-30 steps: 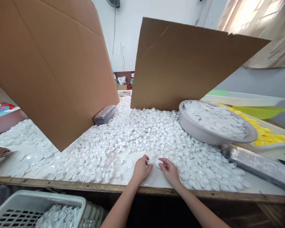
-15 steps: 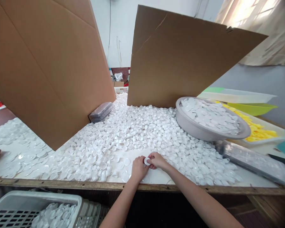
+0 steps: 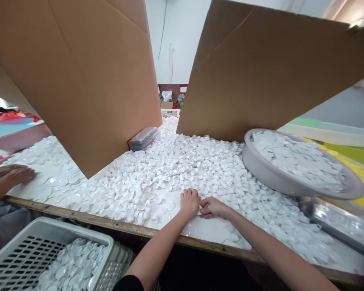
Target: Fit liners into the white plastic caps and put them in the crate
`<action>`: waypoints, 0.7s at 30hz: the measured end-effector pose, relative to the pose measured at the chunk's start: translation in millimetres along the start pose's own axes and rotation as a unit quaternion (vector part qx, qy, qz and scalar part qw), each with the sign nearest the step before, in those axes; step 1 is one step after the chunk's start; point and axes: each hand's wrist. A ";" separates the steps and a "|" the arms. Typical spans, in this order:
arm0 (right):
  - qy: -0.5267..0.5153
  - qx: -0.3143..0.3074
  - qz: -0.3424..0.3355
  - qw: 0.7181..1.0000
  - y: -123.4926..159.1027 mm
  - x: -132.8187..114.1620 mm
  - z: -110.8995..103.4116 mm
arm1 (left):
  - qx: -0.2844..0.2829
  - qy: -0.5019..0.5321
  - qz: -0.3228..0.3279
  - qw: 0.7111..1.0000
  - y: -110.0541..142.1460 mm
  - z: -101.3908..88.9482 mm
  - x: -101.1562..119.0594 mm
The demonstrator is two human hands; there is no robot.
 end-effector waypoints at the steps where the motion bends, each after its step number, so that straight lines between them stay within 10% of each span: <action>1: 0.010 -0.013 0.007 1.000 -1.3 -1.8 -3.0 | 0.006 -0.002 0.003 1.000 0.7 2.2 -0.4; 21: 0.043 0.032 -0.032 0.998 6.2 -8.2 8.9 | -0.034 0.021 -0.009 0.999 3.7 -13.8 5.4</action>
Point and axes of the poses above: each hand's wrist, its own y-axis away from the middle knuckle, its own z-axis out of the palm, x = y × z, and after that the axes turned 5 degrees about -z, right-handed
